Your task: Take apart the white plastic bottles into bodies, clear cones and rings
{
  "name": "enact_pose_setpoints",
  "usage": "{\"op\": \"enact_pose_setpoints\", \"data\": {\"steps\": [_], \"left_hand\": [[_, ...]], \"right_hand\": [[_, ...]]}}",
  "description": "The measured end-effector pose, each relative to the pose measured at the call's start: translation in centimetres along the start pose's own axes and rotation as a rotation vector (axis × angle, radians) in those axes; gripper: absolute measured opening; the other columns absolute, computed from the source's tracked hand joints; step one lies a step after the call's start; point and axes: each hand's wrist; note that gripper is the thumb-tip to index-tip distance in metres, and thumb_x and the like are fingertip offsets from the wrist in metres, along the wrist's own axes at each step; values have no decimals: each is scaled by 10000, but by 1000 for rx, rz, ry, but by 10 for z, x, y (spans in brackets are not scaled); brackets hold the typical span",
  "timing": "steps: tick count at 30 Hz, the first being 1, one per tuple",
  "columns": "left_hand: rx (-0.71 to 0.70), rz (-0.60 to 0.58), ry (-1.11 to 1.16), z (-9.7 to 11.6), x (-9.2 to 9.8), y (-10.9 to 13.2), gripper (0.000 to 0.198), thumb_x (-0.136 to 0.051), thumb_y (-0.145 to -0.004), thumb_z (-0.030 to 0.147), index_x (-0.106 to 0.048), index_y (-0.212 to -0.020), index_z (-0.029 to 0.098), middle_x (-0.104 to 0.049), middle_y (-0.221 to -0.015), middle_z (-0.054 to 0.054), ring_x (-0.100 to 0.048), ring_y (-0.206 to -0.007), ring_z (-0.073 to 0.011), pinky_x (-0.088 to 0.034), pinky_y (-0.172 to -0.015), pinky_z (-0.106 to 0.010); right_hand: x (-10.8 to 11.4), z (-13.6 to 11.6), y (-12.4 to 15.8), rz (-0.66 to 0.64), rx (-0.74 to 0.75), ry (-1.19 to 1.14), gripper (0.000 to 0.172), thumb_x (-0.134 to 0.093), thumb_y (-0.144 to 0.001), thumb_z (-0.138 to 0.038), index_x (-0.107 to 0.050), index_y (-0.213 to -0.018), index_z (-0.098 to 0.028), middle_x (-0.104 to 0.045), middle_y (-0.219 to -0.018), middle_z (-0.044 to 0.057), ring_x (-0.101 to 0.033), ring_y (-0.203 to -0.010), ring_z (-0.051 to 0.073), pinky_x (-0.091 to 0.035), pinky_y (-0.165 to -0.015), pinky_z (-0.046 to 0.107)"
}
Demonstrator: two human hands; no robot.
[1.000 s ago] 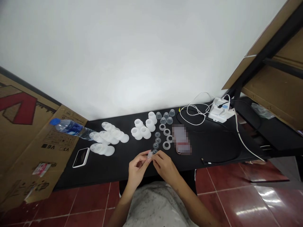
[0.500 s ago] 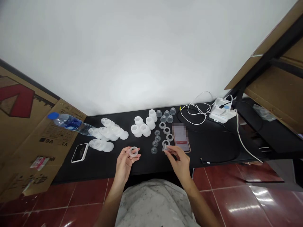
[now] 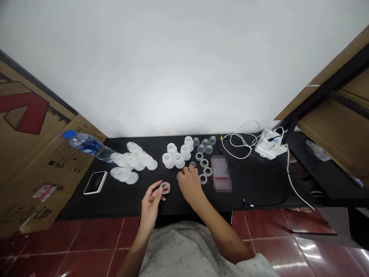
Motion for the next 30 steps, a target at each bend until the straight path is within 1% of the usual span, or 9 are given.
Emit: {"op": "enact_pose_setpoints", "data": {"steps": [2, 5, 8, 13, 17, 20, 24, 26, 30], "left_hand": [[-9, 33, -7, 1, 4, 4, 551, -828, -919, 583, -720, -1254, 160, -864, -1101, -169, -856, -976, -306, -655, -664, -297], [8, 38, 20, 1, 0, 13, 480, -883, -878, 536, -757, -1143, 157, -871, -1050, -150, -861, -908, -296, -683, -676, -316], [31, -34, 50, 2, -15, 24, 421, -903, -867, 500, -781, -1080, 158, -873, -995, -126, -858, -866, -278, -705, -725, -337], [91, -232, 116, 3, -47, 30, 396, -895, -879, 509, -796, -1030, 155, -868, -952, -117, -852, -854, -257, -698, -762, -323], [199, -312, 156, 6, -61, 28, 457, -916, -838, 556, -770, -994, 151, -864, -901, -120, -849, -772, -270, -694, -692, -343], [201, -303, 136, 6, -69, 29, 470, -907, -840, 575, -763, -974, 149, -858, -872, -118, -840, -744, -264, -681, -669, -336], [112, -331, 57, 8, -72, 31, 416, -865, -889, 561, -770, -927, 158, -842, -846, -96, -823, -773, -238, -667, -680, -308], [37, -365, -52, 11, -68, 28, 386, -786, -963, 548, -784, -913, 166, -822, -826, -79, -792, -723, -212, -633, -606, -275], [-299, -190, -433, 13, -57, 17, 271, -727, -1025, 458, -812, -1016, 201, -728, -774, -25, -689, -638, -153, -574, -597, -257]], "right_hand": [[6, 1, 4, 26, -22, -71, 94, -716, -1003, -138, -771, -1055, -194, -725, -1035, 154, -621, -1018, 340, -558, -872, 490], [26, -1, 26, 87, -2, -351, 278, -584, -1086, -152, -702, -1325, -228, -722, -1211, 134, -662, -1129, 304, -592, -994, 490], [39, -3, 60, -42, 97, -567, 499, -665, -1065, -213, -563, -1551, -268, -664, -1446, 133, -659, -1305, 288, -605, -1100, 475], [27, 5, 102, 69, 49, -603, 398, -678, -1078, -200, -632, -1465, -277, -743, -1332, 113, -740, -1141, 250, -664, -989, 406], [29, 20, 109, 89, 50, -552, 360, -732, -1060, -229, -667, -1411, -272, -775, -1272, 103, -742, -1084, 259, -660, -948, 423], [36, 30, 108, 50, 72, -557, 403, -780, -1037, -278, -660, -1421, -270, -774, -1258, 106, -728, -1068, 267, -656, -921, 433], [35, 35, 112, 77, 51, -597, 373, -765, -1044, -267, -661, -1402, -261, -776, -1217, 105, -716, -1068, 269, -656, -907, 429], [30, 35, 116, 141, 34, -608, 364, -741, -1054, -235, -654, -1407, -259, -782, -1218, 106, -717, -1080, 270, -656, -918, 430], [17, 39, 122, 222, -17, -533, 350, -722, -1051, -209, -658, -1394, -241, -792, -1257, 121, -722, -1034, 274, -654, -908, 445]]}}
Point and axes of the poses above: each hand's wrist, its own y-axis away from the middle knuckle, its own x-axis out of the back of the hand, z = x × y
